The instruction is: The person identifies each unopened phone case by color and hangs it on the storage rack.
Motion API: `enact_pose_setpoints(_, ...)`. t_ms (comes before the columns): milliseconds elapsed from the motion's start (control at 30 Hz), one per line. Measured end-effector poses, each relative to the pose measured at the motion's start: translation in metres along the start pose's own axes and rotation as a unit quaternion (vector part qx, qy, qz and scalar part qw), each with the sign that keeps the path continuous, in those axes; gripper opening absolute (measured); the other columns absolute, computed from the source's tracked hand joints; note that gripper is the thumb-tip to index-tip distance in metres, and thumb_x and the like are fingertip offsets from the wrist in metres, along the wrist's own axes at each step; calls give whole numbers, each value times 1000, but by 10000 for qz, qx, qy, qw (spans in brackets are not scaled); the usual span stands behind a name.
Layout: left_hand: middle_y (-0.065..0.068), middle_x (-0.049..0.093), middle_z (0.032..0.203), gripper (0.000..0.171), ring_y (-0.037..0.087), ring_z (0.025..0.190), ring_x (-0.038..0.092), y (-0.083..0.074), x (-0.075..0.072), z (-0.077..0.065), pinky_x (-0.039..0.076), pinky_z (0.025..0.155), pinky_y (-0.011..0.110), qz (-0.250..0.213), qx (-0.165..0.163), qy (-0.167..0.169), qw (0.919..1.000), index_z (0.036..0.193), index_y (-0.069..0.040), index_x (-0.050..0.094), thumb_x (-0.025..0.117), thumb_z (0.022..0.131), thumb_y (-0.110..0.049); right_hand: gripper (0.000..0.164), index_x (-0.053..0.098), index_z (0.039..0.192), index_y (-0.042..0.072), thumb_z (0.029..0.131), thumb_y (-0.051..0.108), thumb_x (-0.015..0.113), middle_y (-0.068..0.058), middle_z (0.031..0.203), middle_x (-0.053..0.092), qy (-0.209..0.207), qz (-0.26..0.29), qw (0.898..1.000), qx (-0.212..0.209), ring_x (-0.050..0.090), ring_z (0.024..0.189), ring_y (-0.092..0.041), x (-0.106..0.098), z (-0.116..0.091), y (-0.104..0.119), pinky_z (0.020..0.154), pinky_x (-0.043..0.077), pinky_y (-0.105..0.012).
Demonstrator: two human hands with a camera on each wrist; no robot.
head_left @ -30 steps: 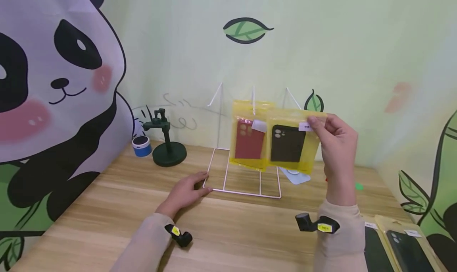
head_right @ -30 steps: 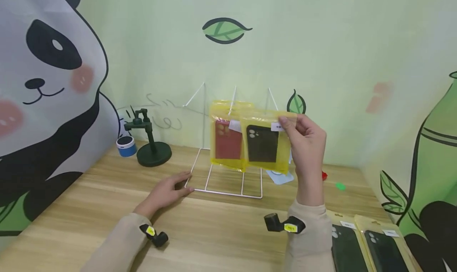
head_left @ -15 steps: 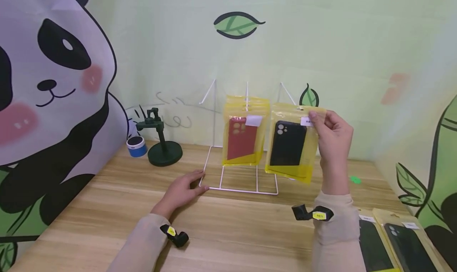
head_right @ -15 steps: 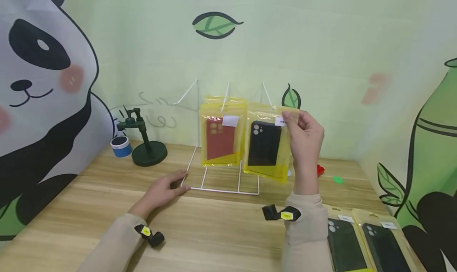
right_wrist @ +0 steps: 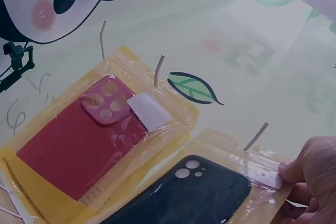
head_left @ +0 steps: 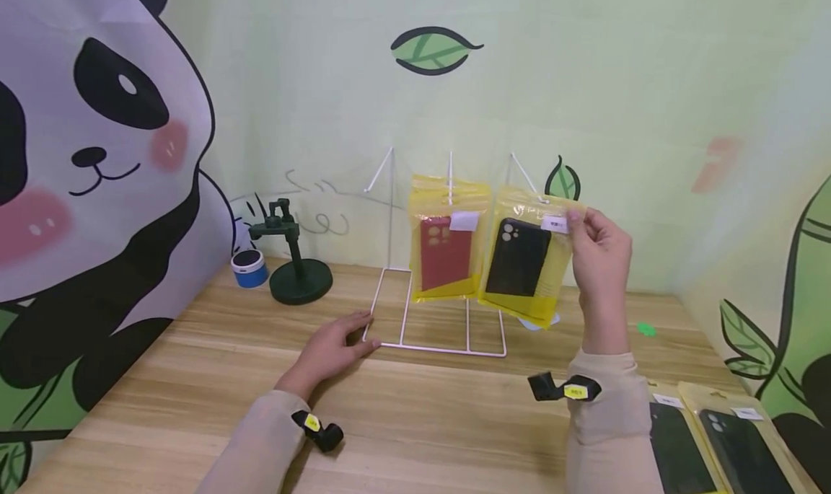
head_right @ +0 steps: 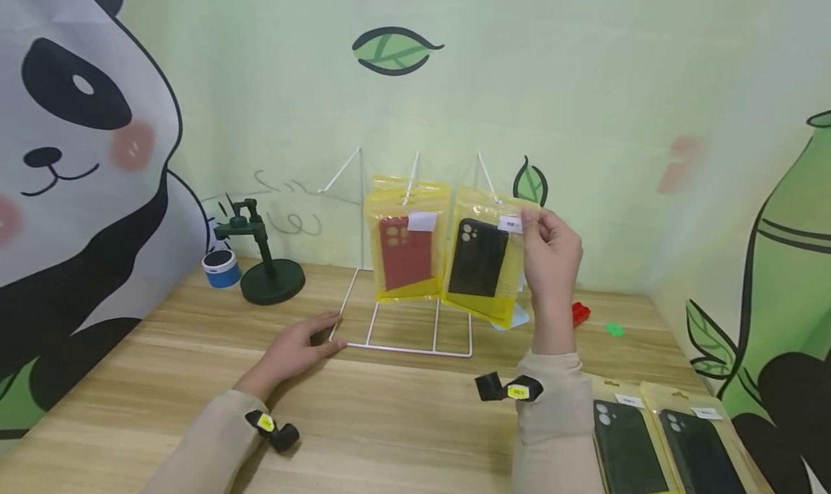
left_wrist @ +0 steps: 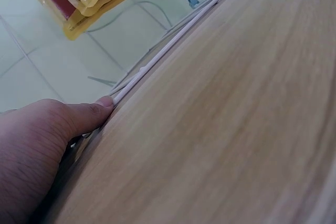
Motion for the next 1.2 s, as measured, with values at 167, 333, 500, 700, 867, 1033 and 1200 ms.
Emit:
enact_pose_setpoints(167,2,46,155,65,30,144,39,2,2,0,30,117,54,-21,-40,22,10000,148,-17,53,67,94,-50,35,71,124,4,100,28,64,4,96,73,63,-425,9991,-21,60,83,-10,2,-1,0,69,49,-18)
enact_pose_setpoints(333,4,46,155,64,30,144,39,1,1,0,31,117,53,20,15,-26,10000,147,-15,54,68,94,-48,37,69,129,5,102,29,60,-8,110,72,264,-705,9971,-115,60,87,-14,10,-1,-2,74,51,-19)
enact_pose_setpoints(500,7,47,153,63,30,143,41,-2,-1,-1,32,117,52,113,133,-89,9998,145,-12,55,70,94,-44,39,65,134,6,103,28,58,-14,127,68,483,-759,9959,-108,64,99,-16,16,-2,-5,84,56,-22)
enact_pose_setpoints(700,6,47,153,62,30,142,42,-5,-1,0,32,117,52,123,124,-95,9998,145,-12,56,70,94,-44,40,63,135,7,103,30,58,-14,129,67,399,-783,9961,23,65,97,-17,13,-1,-5,85,55,-21)
enact_pose_setpoints(867,5,47,154,62,29,143,41,-4,-1,-1,31,117,52,104,83,-104,9999,145,-13,56,70,93,-45,44,65,134,5,102,35,59,-14,127,68,406,-804,9959,44,65,94,-17,11,-1,-3,86,55,-24)
enact_pose_setpoints(1033,6,47,154,63,29,143,40,-4,-1,-1,31,117,52,69,46,-65,9999,145,-13,56,70,93,-45,47,67,130,3,100,39,61,-16,123,69,419,-844,9955,-17,63,97,-16,9,-2,-2,86,54,-25)
enact_pose_setpoints(1200,7,47,154,63,30,143,41,-3,0,0,31,117,53,81,75,-53,9999,145,-13,56,70,93,-45,46,69,129,5,99,40,62,-15,120,71,480,-785,9957,-93,64,95,-15,10,-3,1,82,52,-21)
Point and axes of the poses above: each hand's wrist, its own z-axis towards the middle knuckle, its own x-axis out of the palm, y = z × x, the point moved 10 cm from there along z, towards the middle knuckle
